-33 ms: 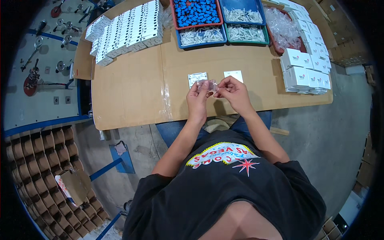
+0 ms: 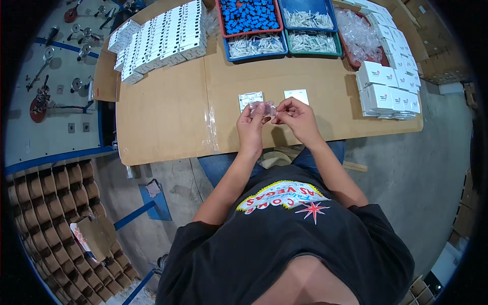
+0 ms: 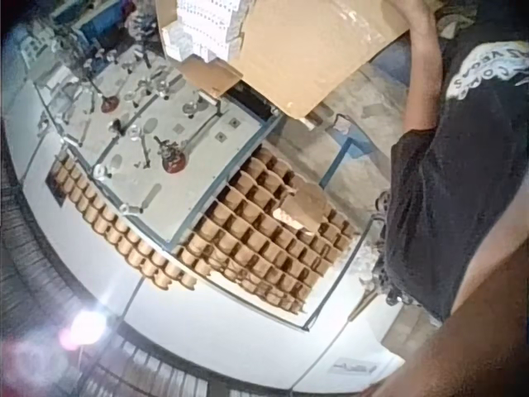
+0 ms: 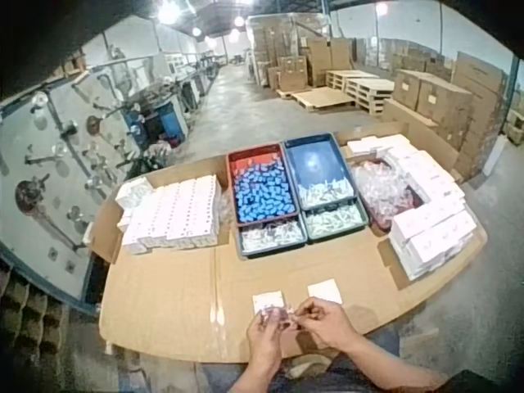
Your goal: The person opens a small white box and removes a circuit board and a plastic bag containing small components. They place the circuit board on the table, open the bag, and place the components onto the board. The person then closes the box and places it on a stack of similar boxes.
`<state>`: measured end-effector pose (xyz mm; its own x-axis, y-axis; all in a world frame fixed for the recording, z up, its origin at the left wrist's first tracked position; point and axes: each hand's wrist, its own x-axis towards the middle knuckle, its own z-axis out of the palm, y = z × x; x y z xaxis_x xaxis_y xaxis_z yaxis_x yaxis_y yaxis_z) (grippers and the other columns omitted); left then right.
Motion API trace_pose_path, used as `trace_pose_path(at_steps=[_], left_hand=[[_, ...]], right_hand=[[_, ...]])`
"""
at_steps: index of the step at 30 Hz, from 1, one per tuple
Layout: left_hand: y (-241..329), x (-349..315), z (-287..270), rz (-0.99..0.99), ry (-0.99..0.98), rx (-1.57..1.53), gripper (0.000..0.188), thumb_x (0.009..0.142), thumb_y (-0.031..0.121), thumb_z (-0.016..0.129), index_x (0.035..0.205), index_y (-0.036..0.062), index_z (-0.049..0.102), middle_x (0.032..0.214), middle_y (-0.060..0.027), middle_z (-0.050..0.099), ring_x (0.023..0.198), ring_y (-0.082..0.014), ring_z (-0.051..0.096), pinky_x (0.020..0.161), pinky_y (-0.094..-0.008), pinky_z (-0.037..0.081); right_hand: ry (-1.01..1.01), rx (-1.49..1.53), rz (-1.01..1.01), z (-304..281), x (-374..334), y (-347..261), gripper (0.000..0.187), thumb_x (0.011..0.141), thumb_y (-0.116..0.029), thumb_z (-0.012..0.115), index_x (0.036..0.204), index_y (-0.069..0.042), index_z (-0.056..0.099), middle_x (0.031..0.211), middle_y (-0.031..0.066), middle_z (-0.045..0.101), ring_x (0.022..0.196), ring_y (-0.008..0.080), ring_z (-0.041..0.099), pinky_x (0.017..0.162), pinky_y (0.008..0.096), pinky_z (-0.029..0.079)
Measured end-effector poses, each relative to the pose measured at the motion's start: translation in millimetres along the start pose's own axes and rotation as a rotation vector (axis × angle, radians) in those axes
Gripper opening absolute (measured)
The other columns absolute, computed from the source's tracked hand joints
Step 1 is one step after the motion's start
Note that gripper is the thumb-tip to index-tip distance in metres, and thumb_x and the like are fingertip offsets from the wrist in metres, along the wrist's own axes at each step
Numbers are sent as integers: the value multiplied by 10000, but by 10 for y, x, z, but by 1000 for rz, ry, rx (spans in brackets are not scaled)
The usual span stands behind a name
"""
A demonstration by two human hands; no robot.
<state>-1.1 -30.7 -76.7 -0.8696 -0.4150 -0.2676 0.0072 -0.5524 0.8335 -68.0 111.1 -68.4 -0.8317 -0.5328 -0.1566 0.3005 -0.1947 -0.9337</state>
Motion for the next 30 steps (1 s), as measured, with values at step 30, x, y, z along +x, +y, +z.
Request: trace_pose_path(at_steps=[30], left_hand=[[58, 15, -4, 97, -100, 234, 401, 1099, 285, 455, 1074, -25, 708, 1046, -107, 748, 959, -161, 697, 895, -311, 542]], right_hand=[[-52, -65, 324, -133, 28, -128, 244, 937, -140, 718, 1064, 69, 723, 904, 111, 734, 767, 173, 732, 639, 275, 622]])
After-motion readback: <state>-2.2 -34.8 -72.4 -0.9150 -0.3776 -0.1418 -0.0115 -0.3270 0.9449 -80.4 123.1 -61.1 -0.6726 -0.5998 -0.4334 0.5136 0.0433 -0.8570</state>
